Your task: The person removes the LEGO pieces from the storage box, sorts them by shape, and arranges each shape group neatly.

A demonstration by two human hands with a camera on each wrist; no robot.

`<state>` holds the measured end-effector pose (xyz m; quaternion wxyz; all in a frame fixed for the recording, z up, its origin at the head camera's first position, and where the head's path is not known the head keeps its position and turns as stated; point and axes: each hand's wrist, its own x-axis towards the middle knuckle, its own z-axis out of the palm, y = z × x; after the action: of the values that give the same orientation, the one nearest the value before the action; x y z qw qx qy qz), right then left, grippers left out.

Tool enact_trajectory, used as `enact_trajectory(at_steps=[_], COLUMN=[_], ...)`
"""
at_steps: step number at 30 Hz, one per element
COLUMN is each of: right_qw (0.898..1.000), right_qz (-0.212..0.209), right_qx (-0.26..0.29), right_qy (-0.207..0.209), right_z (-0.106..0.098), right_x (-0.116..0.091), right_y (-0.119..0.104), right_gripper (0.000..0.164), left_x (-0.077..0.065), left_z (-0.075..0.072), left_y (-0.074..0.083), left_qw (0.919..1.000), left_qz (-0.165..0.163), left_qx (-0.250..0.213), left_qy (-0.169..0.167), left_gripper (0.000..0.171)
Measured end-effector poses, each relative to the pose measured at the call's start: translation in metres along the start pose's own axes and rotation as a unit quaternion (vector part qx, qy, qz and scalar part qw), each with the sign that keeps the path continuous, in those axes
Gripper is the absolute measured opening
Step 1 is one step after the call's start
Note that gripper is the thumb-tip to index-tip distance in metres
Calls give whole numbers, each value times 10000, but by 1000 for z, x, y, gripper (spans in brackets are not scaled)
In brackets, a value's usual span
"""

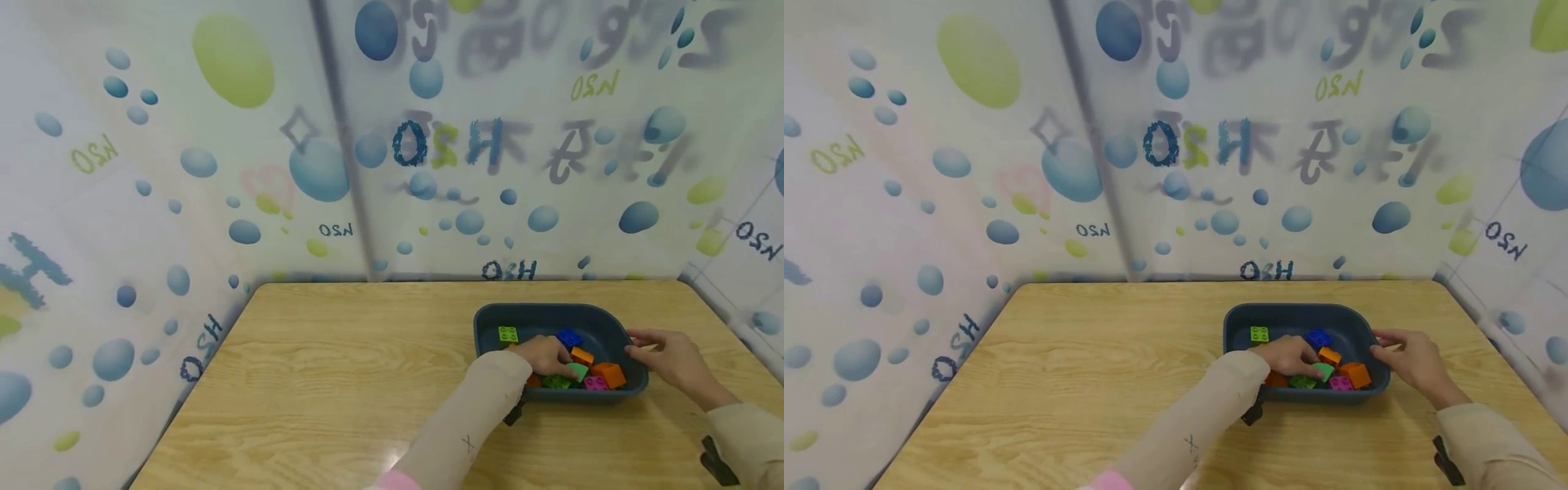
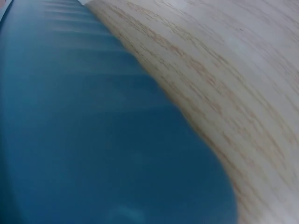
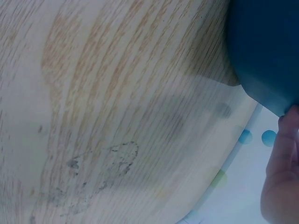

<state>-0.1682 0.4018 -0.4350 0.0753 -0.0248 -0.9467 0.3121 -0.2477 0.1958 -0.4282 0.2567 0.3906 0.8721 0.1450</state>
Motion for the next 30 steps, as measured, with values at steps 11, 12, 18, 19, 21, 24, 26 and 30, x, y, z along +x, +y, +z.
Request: enact_trajectory(at_steps=[11, 12, 18, 19, 21, 24, 26, 30], right_qw=[10000, 10000, 10000, 10000, 10000, 10000, 9999, 9998], right_qz=[-19, -21, -26, -16, -4, -30, -64, -101], right_qx=[-63, -66, -81, -76, -57, -60, -78, -124], right_qy=[47, 42, 24, 22, 9, 28, 49, 71], right_z=[-2, -1, -2, -2, -2, -3, -3, -2], right_x=[0, 0, -2, -2, -2, -2, -1, -1], right_y=[-2, -2, -3, -3, -3, -3, -2, -2], right_gripper=[45, 45, 45, 45, 45, 44, 44, 42], left_x=[-2, -2, -4, -4, -4, -5, -7, -12], left_z=[-1, -1, -1, -1, -2, -4, -6, -10], left_y=[2, 2, 3, 3, 2, 1, 0, -1], left_qw=[9994, 9996, 9995, 9994, 9989, 9976, 9966, 9950], left_qz=[182, 164, 230, 265, 347, 530, 643, 800], left_qx=[276, 235, 33, 8, -29, -118, -140, -136], left_qy=[80, 74, 207, 240, 313, 421, 497, 589], left_gripper=[33, 33, 31, 31, 31, 31, 31, 32])
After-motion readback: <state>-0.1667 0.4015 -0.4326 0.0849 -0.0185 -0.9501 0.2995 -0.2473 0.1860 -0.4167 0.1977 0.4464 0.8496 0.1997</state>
